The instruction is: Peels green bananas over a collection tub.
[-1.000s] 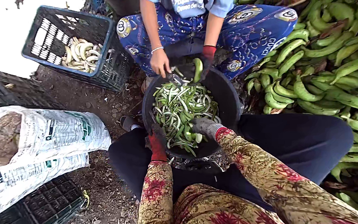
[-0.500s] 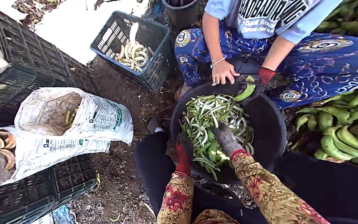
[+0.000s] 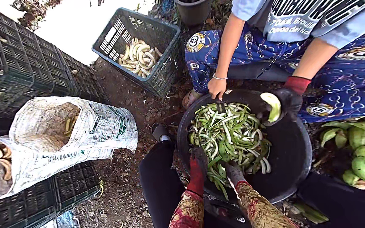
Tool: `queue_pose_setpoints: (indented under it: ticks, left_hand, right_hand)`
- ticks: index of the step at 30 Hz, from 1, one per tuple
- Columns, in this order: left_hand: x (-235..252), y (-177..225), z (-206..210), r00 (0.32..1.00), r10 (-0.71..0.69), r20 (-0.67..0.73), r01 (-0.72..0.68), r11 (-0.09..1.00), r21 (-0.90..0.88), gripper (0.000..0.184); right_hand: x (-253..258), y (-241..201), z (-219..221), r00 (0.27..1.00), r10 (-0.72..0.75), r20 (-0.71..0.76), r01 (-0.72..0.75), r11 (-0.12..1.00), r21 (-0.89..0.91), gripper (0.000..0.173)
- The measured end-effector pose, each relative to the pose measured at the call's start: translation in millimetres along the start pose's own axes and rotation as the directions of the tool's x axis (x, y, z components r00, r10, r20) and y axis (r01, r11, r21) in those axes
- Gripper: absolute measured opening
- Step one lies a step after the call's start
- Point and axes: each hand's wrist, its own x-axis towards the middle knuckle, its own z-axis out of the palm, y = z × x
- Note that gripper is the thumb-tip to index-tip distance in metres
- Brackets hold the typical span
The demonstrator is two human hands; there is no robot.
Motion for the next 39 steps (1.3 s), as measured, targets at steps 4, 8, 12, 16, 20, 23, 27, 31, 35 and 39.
queue_pose_setpoints:
  ticks: [4,8,12,16,20,23,27,31,35,39]
  left_hand:
    - [-4.5,5.7,7.6,0.993,-0.057,0.099,0.047,0.994,0.095,0.039]
    - [-12.8,0.4,15.4,0.982,-0.041,0.186,0.001,0.977,0.211,0.043]
    - [-31.8,-1.6,14.3,0.921,0.049,0.387,-0.175,0.938,0.298,0.054]
    - [-46.7,-2.7,14.0,0.801,0.212,0.559,-0.426,0.859,0.284,0.056]
    - [-60.0,-13.6,25.2,0.727,0.22,0.651,-0.651,0.524,0.55,0.055]
    - [-73.3,-24.2,34.6,0.705,0.173,0.688,-0.698,0.342,0.629,0.052]
    - [-86.8,-28.0,42.5,0.684,0.105,0.722,-0.719,0.269,0.641,0.049]
    - [-89.6,-29.4,44.3,0.678,0.116,0.726,-0.726,0.261,0.636,0.048]
    - [-80.9,-34.3,37.7,0.682,0.166,0.712,-0.727,0.255,0.637,0.054]
    - [-51.0,-33.7,16.6,0.861,0.085,0.501,-0.493,0.378,0.783,0.048]
  right_hand:
    - [-6.5,12.5,-33.9,1.0,0.007,0.012,-0.012,0.864,0.503,0.06]
    - [-27.7,-20.3,-81.0,0.989,-0.15,0.0,0.066,0.436,0.898,0.048]
    - [-55.5,-65.2,-116.9,0.976,-0.216,-0.012,0.086,0.336,0.938,0.049]
    - [-71.7,-75.1,-136.4,0.962,-0.271,-0.046,0.121,0.268,0.956,0.046]
    - [-74.5,-59.5,-138.9,0.958,-0.278,-0.07,0.092,0.065,0.994,0.049]
    - [-78.8,-52.7,-133.1,0.982,-0.18,-0.056,0.06,0.015,0.998,0.056]
    - [-95.6,-49.2,-131.1,0.998,-0.034,-0.059,0.061,0.066,0.996,0.057]
    - [-101.4,-49.3,-125.7,0.997,-0.02,-0.074,0.074,0.047,0.996,0.054]
    - [-96.4,-46.6,-121.1,0.995,-0.082,-0.064,0.065,0.01,0.998,0.054]
    - [-95.6,-47.3,-123.6,0.991,-0.128,-0.041,0.051,0.074,0.996,0.062]
